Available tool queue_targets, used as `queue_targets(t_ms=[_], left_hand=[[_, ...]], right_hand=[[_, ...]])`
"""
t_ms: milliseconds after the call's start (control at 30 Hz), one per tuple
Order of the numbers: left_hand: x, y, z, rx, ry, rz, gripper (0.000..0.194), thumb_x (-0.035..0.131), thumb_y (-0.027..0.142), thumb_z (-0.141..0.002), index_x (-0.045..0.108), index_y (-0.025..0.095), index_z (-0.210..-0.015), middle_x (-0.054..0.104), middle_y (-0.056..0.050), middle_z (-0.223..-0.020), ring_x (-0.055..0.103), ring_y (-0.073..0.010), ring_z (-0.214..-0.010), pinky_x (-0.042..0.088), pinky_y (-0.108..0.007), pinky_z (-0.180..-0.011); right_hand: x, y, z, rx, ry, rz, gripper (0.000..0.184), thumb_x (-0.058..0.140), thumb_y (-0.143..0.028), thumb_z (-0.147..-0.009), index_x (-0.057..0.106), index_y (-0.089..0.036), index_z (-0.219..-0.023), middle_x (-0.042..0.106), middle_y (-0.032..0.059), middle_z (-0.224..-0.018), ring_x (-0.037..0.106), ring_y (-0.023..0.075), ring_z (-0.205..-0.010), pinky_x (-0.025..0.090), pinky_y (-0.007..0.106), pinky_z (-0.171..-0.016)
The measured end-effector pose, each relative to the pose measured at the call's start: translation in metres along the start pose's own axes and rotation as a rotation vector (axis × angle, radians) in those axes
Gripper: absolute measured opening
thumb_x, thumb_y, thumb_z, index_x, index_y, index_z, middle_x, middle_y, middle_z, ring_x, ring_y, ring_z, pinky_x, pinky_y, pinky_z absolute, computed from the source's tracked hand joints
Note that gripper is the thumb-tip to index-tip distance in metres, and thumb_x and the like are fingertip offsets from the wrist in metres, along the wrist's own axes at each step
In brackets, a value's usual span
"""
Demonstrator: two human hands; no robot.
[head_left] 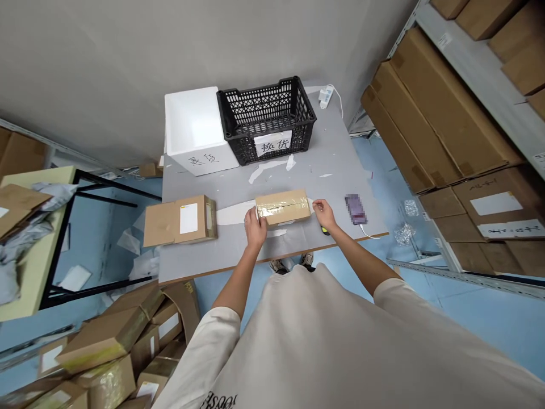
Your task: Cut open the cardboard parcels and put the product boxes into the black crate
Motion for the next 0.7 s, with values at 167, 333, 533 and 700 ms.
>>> queue_targets(t_ms=[167, 333, 533, 700], left_hand=[[0.008, 0.043, 0.018, 0.221, -0.095, -0.154, 0.048, 0.044, 0.029, -0.1, 0.054, 0.023, -0.146, 0.05, -0.017, -0.148, 0.045, -0.0354, -0.139, 0.04, -0.055, -0.114], [0.022, 0.056, 0.039, 0.298, -0.219, -0.234, 0.051, 0.046, 0.024, -0.098, 0.051, 0.024, -0.148, 0.051, -0.017, -0.148, 0.045, -0.0355, -0.14, 0.038, -0.057, -0.115], [0.025, 0.053, 0.044, 0.319, -0.271, -0.259, 0.058, 0.048, 0.02, -0.095, 0.047, 0.025, -0.153, 0.049, -0.016, -0.151, 0.04, -0.0351, -0.145, 0.035, -0.057, -0.12], [0.028, 0.052, 0.043, 0.317, -0.271, -0.294, 0.062, 0.048, 0.017, -0.093, 0.045, 0.023, -0.154, 0.048, -0.017, -0.152, 0.04, -0.0356, -0.146, 0.034, -0.058, -0.12]], right_hand=[[-0.029, 0.06, -0.007, 0.254, 0.014, 0.318, 0.027, 0.064, -0.036, -0.08, 0.061, -0.022, -0.104, 0.07, 0.01, -0.112, 0.066, 0.0274, -0.108, 0.051, 0.042, -0.099], [-0.032, 0.102, -0.003, 0.389, -0.068, 0.615, 0.048, 0.075, -0.047, -0.079, 0.059, -0.019, -0.115, 0.061, 0.0196, -0.128, 0.062, 0.0355, -0.119, 0.051, 0.048, -0.097], [-0.019, 0.115, 0.001, 0.352, -0.131, 0.74, 0.06, 0.076, -0.051, -0.079, 0.052, -0.019, -0.125, 0.057, 0.0215, -0.133, 0.058, 0.0383, -0.125, 0.051, 0.05, -0.097], [-0.029, 0.113, 0.004, 0.343, -0.136, 0.634, 0.059, 0.073, -0.038, -0.081, 0.051, -0.018, -0.132, 0.063, 0.0209, -0.128, 0.064, 0.0361, -0.115, 0.052, 0.046, -0.092]])
Point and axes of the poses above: each hand's wrist, its own z-axis away from the middle knuckle, its own x-axis out of the palm, y = z × x, the point moved 7 cm from there along -z, towards the middle knuckle
